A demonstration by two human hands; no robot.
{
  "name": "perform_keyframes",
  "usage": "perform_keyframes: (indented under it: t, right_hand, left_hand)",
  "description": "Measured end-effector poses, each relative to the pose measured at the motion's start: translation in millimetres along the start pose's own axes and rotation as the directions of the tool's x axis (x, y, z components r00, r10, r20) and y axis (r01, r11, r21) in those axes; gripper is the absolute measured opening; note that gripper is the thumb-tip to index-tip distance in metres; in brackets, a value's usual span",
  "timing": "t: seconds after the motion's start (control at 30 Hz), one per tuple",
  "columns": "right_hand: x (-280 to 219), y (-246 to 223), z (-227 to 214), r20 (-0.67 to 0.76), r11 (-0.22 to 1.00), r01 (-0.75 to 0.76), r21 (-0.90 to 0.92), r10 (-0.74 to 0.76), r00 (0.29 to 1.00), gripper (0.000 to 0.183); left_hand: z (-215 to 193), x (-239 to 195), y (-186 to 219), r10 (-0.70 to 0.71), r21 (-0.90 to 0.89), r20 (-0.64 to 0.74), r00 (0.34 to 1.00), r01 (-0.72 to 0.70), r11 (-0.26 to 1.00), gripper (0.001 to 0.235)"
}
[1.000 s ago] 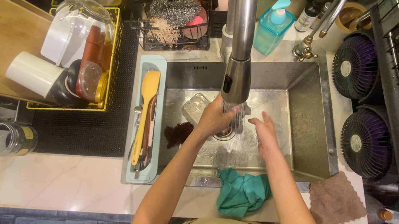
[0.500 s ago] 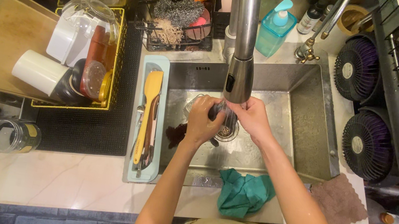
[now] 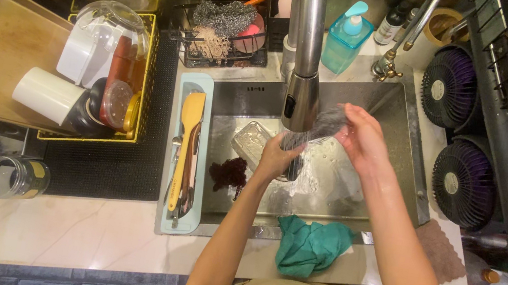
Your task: The person washes a plastic container in the sink, then uses a grey cloth to wipe a stainless steel countertop and the side of a stand mixer. The person repeatedly wets and wrings the cloth at the sink while cleaning the surfaces.
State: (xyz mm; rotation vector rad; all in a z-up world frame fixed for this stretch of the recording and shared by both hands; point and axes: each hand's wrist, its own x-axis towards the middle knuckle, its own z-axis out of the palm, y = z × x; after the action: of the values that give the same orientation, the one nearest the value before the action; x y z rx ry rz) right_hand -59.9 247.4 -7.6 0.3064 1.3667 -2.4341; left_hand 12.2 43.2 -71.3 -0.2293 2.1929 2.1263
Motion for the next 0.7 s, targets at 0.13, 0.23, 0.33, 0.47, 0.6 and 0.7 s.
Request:
perform_keyframes:
  t: [0.13,0.23,0.33,0.47,0.6,0.7]
  right_hand:
    - [2,11,-60,-0.141,0.996,0.033,0.080,-0.022,0.990,0.013]
    - [0,43,-69,-0.280,0.939,-0.129,-0.320,0.036,0.959,0.017]
    - [-7,78,-55,0.175,0.654,0.280,-0.703,-0.223,0.959,0.054]
    - [0,117,-15,0.251,0.748,0.157,-0.645,0.014,0.968,0.040]
    - [7,129,12,0.305,0.816,0.252,-0.520,-0.099,0.947,0.033]
    - [8,117,23,0.262,0.933,0.042,-0.358,0.057,0.963,0.032]
  left_hand:
    - [-6,8,21,0.108,-0.110,0.018,0.994,-0.105,0.988,0.058]
    - [-4,12,40,0.261,-0.161,0.047,0.964,-0.251,0.955,0.050]
    - [0,11,54,0.465,0.143,0.141,0.874,-0.483,0.864,0.035]
    - [5,6,65,0.647,0.240,0.254,0.719,-0.695,0.677,0.023]
    - [-10,4,70,0.331,0.021,0.120,0.936,-0.336,0.942,0.017]
    - [-34,-1,66,0.401,0.025,-0.058,0.914,-0.400,0.916,0.016]
